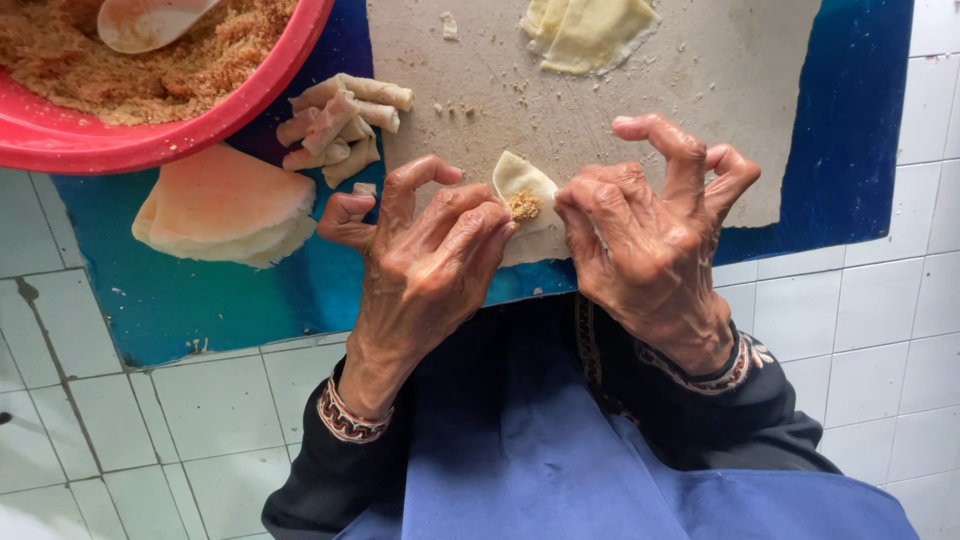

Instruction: The person scoops brown filling from a red bowl with a spoon onto a square pastry wrapper, folds the wrapper over the filling, and pinches the edges closed by hand, placing finished folded pastries on the board. They repeat this cycle with new wrappers, building a row of finished pieces.

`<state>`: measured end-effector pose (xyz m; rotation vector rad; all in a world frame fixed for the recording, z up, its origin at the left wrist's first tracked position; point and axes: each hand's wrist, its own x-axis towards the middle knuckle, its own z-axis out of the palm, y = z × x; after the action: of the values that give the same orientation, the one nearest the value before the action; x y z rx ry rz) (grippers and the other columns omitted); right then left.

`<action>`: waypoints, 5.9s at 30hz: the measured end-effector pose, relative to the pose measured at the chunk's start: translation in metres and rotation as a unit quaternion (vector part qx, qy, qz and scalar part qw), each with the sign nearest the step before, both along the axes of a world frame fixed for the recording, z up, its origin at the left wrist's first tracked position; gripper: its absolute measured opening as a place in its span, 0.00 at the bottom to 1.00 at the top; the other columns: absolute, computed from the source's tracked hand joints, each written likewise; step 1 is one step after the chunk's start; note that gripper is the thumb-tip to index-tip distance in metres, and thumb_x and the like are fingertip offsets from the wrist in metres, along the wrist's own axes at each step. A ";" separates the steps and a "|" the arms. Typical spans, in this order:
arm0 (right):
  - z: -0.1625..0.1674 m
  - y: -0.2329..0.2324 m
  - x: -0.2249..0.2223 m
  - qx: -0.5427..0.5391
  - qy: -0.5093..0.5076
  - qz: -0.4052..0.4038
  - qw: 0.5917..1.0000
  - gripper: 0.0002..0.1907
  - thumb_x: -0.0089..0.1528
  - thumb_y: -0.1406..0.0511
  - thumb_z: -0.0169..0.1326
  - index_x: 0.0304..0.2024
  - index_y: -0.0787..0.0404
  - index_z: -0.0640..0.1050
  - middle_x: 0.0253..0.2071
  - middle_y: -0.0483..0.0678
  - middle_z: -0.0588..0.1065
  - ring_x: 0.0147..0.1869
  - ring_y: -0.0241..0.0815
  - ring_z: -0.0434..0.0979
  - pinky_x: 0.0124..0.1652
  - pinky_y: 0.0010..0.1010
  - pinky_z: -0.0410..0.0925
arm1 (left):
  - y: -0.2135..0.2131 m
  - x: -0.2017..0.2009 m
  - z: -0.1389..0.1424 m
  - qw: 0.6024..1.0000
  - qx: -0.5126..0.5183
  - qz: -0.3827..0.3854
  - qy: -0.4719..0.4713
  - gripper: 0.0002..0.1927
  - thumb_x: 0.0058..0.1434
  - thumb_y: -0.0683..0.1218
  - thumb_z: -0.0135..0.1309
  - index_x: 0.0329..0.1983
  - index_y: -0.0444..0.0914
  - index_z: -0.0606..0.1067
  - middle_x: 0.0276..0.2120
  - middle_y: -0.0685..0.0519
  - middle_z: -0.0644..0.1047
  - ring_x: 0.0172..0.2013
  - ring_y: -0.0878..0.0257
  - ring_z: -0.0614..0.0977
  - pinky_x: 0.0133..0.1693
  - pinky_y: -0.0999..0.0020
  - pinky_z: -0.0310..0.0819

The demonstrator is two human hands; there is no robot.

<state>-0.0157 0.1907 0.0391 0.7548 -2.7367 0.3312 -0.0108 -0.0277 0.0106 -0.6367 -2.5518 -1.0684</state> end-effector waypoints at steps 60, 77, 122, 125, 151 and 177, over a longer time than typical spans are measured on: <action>-0.064 0.006 -0.006 -0.065 -0.075 0.137 0.986 0.11 0.65 0.63 0.71 0.46 0.53 0.82 0.44 0.37 0.78 0.62 0.49 0.66 0.58 0.46 0.48 | 0.007 0.029 -0.042 1.000 -0.018 0.020 -0.014 0.11 0.54 0.41 0.65 0.39 0.41 0.79 0.45 0.59 0.75 0.53 0.53 0.70 0.49 0.51 0.61; -0.034 0.000 -0.007 -0.067 -0.114 0.134 0.982 0.10 0.63 0.63 0.70 0.44 0.55 0.82 0.40 0.38 0.78 0.62 0.48 0.69 0.55 0.50 0.48 | 0.004 0.034 -0.032 0.999 -0.035 0.022 -0.031 0.07 0.65 0.42 0.65 0.45 0.40 0.79 0.55 0.60 0.72 0.61 0.53 0.66 0.59 0.58 0.64; -0.025 -0.016 -0.019 -0.006 -0.031 0.141 0.990 0.11 0.62 0.64 0.70 0.46 0.57 0.85 0.47 0.39 0.79 0.64 0.50 0.64 0.57 0.50 0.48 | -0.005 0.024 -0.017 0.989 -0.126 0.080 0.009 0.10 0.68 0.45 0.63 0.49 0.42 0.77 0.60 0.61 0.69 0.61 0.58 0.66 0.52 0.56 0.60; -0.029 -0.019 -0.015 -0.010 0.008 0.148 0.989 0.10 0.65 0.60 0.69 0.45 0.55 0.84 0.49 0.39 0.77 0.66 0.50 0.62 0.58 0.50 0.47 | -0.007 0.025 -0.024 0.987 -0.139 0.081 0.014 0.09 0.69 0.44 0.64 0.48 0.40 0.77 0.60 0.60 0.69 0.61 0.57 0.66 0.52 0.57 0.61; -0.061 -0.031 -0.004 0.124 0.069 0.099 0.985 0.21 0.74 0.53 0.50 0.58 0.57 0.84 0.61 0.45 0.77 0.72 0.57 0.55 0.57 0.58 0.48 | -0.014 0.027 -0.050 0.987 -0.112 0.118 0.008 0.25 0.69 0.41 0.63 0.68 0.34 0.72 0.66 0.53 0.67 0.62 0.53 0.67 0.62 0.60 0.64; -0.061 -0.061 -0.019 -0.002 0.022 0.101 0.995 0.12 0.66 0.62 0.70 0.49 0.54 0.82 0.51 0.39 0.79 0.68 0.49 0.61 0.61 0.46 0.47 | -0.040 0.063 -0.061 0.934 0.122 0.316 0.113 0.18 0.71 0.39 0.60 0.58 0.41 0.66 0.55 0.50 0.67 0.56 0.54 0.66 0.60 0.61 0.58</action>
<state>-0.0351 0.1296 -0.0217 1.0274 -2.6223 0.3569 0.0526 -0.0674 -0.0507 0.1274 -2.1328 -0.9772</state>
